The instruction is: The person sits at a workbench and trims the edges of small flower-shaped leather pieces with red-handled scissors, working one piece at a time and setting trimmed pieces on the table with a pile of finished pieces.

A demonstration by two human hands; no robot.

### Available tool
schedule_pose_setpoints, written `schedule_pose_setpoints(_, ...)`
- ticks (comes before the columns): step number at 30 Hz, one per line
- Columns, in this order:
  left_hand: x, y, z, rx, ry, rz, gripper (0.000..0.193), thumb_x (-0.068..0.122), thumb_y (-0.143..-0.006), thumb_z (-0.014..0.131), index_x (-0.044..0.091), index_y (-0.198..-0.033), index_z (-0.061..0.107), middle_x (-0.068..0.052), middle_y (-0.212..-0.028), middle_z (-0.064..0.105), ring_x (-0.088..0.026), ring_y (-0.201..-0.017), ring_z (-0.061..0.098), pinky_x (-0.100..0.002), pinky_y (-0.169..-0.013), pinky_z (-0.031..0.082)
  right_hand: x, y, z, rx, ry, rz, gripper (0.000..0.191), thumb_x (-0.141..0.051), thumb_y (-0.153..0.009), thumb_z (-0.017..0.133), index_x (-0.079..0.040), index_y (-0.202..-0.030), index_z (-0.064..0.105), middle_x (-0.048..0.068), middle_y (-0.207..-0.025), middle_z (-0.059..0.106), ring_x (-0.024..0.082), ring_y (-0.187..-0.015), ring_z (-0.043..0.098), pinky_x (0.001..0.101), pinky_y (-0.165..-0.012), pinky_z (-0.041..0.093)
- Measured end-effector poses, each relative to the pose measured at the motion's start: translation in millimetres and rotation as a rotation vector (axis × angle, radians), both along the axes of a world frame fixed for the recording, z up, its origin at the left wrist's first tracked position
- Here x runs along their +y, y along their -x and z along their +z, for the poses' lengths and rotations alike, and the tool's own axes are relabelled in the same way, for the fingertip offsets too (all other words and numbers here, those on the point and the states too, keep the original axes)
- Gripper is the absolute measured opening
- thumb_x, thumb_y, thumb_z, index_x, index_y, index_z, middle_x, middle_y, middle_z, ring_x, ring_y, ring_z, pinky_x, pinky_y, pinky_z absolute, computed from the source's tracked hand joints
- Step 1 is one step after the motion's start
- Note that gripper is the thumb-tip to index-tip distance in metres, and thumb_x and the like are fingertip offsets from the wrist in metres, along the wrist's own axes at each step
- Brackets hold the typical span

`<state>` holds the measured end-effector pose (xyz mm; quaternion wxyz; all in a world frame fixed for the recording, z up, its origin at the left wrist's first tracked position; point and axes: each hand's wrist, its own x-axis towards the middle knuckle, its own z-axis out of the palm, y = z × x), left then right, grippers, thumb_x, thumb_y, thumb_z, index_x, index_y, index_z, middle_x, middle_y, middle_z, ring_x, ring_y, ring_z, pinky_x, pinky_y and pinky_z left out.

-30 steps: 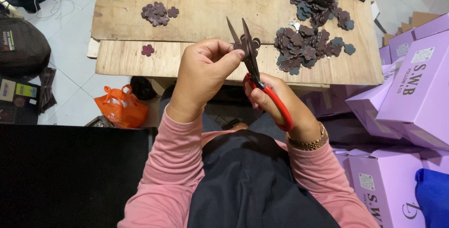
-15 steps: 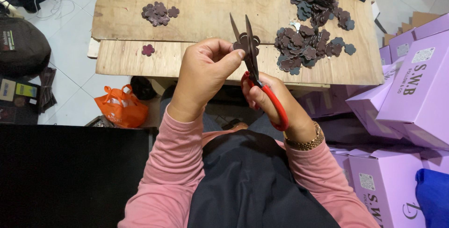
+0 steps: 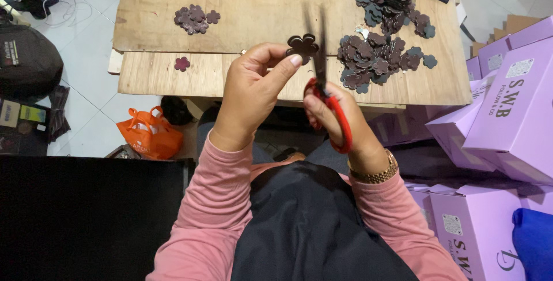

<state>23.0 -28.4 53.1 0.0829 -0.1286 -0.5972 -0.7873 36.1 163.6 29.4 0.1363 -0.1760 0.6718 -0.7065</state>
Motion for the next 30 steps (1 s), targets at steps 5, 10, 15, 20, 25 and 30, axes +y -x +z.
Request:
schedule_pose_setpoints(5, 1, -3, -3, 0.052, 0.099, -0.037, 0.014, 0.012, -0.102, 0.072, 0.001, -0.109, 0.073, 0.0, -0.099, 0.071, -0.006, -0.093, 0.063, -0.021, -0.085, 0.052, -6, 4, -5, 0.224, 0.159, -0.266, 0.017, -0.015, -0.108, 0.065, -0.005, -0.097, 0.057, 0.005, -0.088, 0.063, 0.013, -0.08, 0.061, 0.0271, -0.073, 0.049)
schedule_pose_setpoints(10, 4, -5, -1, -0.02, 0.19, -0.058, 0.015, 0.014, -0.1, 0.072, 0.001, -0.107, 0.074, -0.002, -0.098, 0.07, -0.006, -0.089, 0.061, -0.021, -0.073, 0.048, -13, 12, -1, 0.229, 0.307, -0.368, 0.01, -0.003, -0.103, 0.066, -0.004, -0.108, 0.057, 0.007, -0.099, 0.065, 0.013, -0.087, 0.062, 0.0265, -0.08, 0.053)
schedule_pose_setpoints(15, 5, -5, -6, -0.013, 0.23, 0.021, 0.017, 0.013, -0.099, 0.071, 0.002, -0.111, 0.073, -0.001, -0.101, 0.074, -0.005, -0.088, 0.065, -0.02, -0.072, 0.05, -14, 15, 7, 0.274, 0.211, -0.337, 0.019, 0.004, -0.099, 0.067, -0.004, -0.111, 0.054, 0.006, -0.105, 0.064, 0.012, -0.09, 0.063, 0.0274, -0.081, 0.053)
schedule_pose_setpoints(20, 7, 3, -25, 0.003, -0.048, -0.01, 0.016, 0.01, -0.104, 0.07, -0.002, -0.114, 0.071, -0.002, -0.106, 0.074, -0.007, -0.097, 0.065, -0.021, -0.088, 0.053, -27, 23, 12, 0.447, 0.016, -0.347, 0.022, 0.004, -0.103, 0.066, -0.002, -0.118, 0.051, 0.009, -0.105, 0.061, 0.016, -0.092, 0.061, 0.0286, -0.081, 0.051)
schedule_pose_setpoints(25, -5, 8, -41, -0.083, -0.011, 0.075, 0.011, 0.007, -0.106, 0.07, -0.004, -0.106, 0.07, -0.004, -0.095, 0.071, -0.008, -0.083, 0.061, -0.024, -0.077, 0.05, -32, 30, 30, 1.037, -0.55, -0.401, 0.029, 0.006, -0.09, 0.066, 0.001, -0.114, 0.051, 0.017, -0.097, 0.06, 0.036, -0.091, 0.062, 0.0411, -0.081, 0.051)
schedule_pose_setpoints(30, -10, 19, -45, -0.094, -0.268, -0.017, 0.022, 0.005, -0.104, 0.07, -0.003, -0.122, 0.061, -0.007, -0.116, 0.067, -0.012, -0.106, 0.065, -0.025, -0.096, 0.054, -44, 37, 46, 1.268, -0.675, -0.36, 0.018, -0.004, -0.1, 0.065, -0.002, -0.112, 0.051, 0.013, -0.096, 0.059, 0.033, -0.092, 0.06, 0.0425, -0.085, 0.051)
